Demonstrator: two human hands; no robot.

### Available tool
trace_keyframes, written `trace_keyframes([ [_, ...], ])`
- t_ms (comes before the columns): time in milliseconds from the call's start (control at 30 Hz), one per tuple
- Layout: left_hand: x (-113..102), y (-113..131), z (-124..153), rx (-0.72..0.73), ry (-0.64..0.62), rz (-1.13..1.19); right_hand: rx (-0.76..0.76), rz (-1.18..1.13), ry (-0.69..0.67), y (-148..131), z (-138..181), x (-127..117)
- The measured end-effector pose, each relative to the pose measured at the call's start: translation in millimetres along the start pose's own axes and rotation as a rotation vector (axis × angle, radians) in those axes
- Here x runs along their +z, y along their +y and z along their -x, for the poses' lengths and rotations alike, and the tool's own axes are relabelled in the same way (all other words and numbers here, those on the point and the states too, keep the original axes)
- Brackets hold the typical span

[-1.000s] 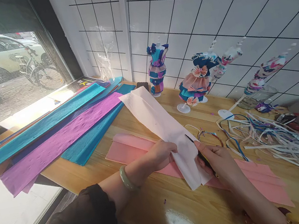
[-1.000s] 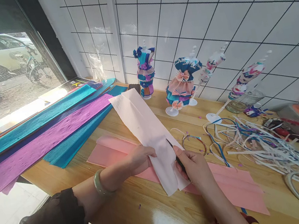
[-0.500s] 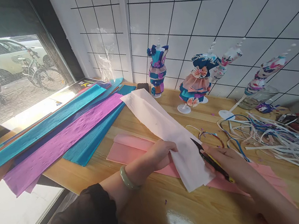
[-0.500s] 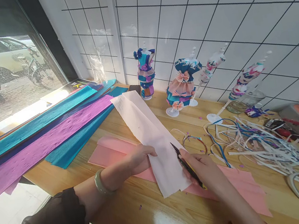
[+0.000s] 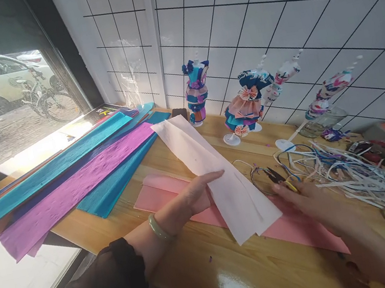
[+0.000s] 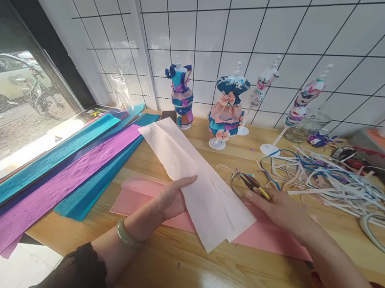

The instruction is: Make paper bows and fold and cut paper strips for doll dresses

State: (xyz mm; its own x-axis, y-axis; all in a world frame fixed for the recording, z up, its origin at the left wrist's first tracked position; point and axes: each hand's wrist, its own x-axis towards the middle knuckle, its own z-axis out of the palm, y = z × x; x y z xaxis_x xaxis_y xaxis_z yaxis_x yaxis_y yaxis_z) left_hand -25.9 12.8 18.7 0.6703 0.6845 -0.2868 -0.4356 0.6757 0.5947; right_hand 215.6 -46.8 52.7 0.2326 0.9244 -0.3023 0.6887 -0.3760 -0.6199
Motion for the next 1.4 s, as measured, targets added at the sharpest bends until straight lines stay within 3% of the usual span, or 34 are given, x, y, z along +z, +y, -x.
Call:
trace_keyframes([
  [167, -4, 11, -2, 0.100, 0.182, 0.149, -0.080, 0.218, -0.029, 5, -8, 14],
  [300, -5, 18, -3, 0.167, 0.329, 0.176, -0.064, 0.217, -0.034, 12, -11, 20],
  [433, -5, 18, -4, 0.144, 0.386, 0.158, -0.130, 0.164, -0.003, 15, -13, 23],
  [667, -2, 7, -5, 0.114, 0.324, 0.110, -0.099, 0.103, 0.073, 19, -7, -6],
  [800, 5, -7, -3, 0.017, 0.221, 0.054, -0.088, 0.133, 0.030, 37, -8, -26],
  [933, 8, -12, 0, -0.092, 0.160, -0.020, -0.064, 0.241, 0.038, 48, -12, -31],
  [1133, 7, 0, 1, -0.005, 0.232, 0.030, -0.106, 0.171, 0.140, 21, -5, -24],
  [1400, 10, -4, 0, -0.052, 0.223, -0.032, -0.141, -0.090, -0.121, 11, 2, 16],
])
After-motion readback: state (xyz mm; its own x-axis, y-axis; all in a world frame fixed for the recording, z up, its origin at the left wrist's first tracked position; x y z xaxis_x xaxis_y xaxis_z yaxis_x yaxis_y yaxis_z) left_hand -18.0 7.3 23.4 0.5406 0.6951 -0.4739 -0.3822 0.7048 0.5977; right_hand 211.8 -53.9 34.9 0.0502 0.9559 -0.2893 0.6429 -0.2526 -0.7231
